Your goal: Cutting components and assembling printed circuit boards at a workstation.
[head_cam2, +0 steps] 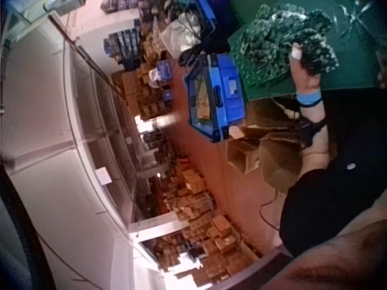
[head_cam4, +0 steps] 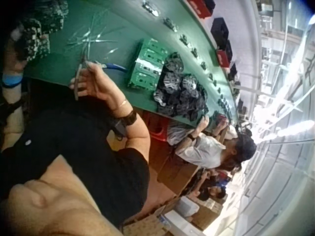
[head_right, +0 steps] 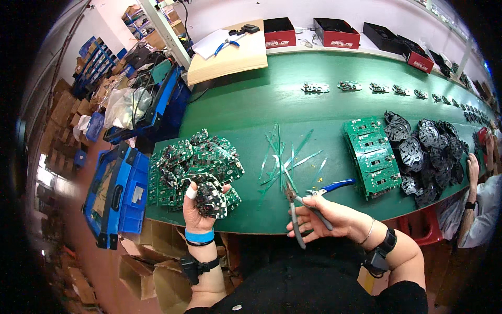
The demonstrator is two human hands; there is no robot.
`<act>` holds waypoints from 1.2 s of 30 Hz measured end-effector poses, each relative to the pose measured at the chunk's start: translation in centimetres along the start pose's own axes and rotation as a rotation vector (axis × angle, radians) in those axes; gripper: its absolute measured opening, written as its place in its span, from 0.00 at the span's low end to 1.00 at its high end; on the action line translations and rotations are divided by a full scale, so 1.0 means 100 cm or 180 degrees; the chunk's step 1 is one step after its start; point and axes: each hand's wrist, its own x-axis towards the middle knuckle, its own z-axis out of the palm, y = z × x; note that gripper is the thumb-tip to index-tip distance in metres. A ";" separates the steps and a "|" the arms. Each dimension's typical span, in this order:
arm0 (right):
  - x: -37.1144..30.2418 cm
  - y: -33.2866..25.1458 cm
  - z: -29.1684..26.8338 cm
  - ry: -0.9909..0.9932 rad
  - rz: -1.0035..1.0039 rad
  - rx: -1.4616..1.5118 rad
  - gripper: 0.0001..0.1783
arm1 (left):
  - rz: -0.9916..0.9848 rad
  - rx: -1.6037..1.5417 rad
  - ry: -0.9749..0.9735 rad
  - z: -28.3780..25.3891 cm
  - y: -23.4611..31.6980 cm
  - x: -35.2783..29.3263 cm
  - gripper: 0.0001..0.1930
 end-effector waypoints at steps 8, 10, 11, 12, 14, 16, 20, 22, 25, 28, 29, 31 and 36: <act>-0.004 -0.003 0.042 0.0758 -0.1018 -0.5379 0.32 | -0.0029 -0.0098 -0.0348 0.007 0.013 0.005 0.22; 0.015 -0.002 0.058 0.1540 -0.1960 -0.7116 0.35 | -0.0117 -0.0067 -0.0536 0.011 0.014 0.011 0.21; 0.027 -0.004 0.058 0.1579 -0.2178 -0.7229 0.35 | -0.0107 0.0030 -0.0532 0.013 0.015 0.012 0.21; 0.033 -0.005 0.053 0.1617 -0.2225 -0.7243 0.35 | -0.0106 0.0124 -0.0534 0.015 0.015 0.015 0.20; 0.045 -0.006 0.042 0.1444 -0.2437 -0.7246 0.33 | -0.0252 0.0174 -0.0439 0.019 0.016 0.019 0.21; 0.049 -0.005 0.034 0.1359 -0.2786 -0.7211 0.36 | -0.0229 0.0110 -0.0609 0.026 0.017 0.020 0.21; 0.035 -0.042 0.049 0.1494 -0.3393 -0.5825 0.34 | -0.0231 0.0364 -0.0634 0.045 0.024 0.024 0.22; 0.010 -0.080 0.091 0.1811 -0.3594 -0.4962 0.33 | -0.0077 0.0735 -0.0393 0.058 0.026 0.034 0.21; 0.001 -0.125 0.128 0.1685 -0.4120 -0.4875 0.28 | -0.0042 0.0773 -0.0639 0.074 0.032 0.065 0.22; 0.004 -0.167 0.136 0.1459 -0.4170 -0.4819 0.16 | -0.0124 0.0660 -0.1061 0.106 0.038 0.092 0.22; 0.006 -0.183 0.142 0.1315 -0.4253 -0.4770 0.11 | -0.0032 0.0657 -0.1080 0.114 0.040 0.104 0.23; 0.020 -0.219 0.140 0.1520 -0.4329 -0.4492 0.10 | 0.0027 0.0673 -0.1143 0.123 0.052 0.124 0.21; 0.065 -0.300 0.086 0.2932 -0.4453 -0.4335 0.09 | 0.0434 0.1036 -0.0361 0.093 0.079 0.204 0.12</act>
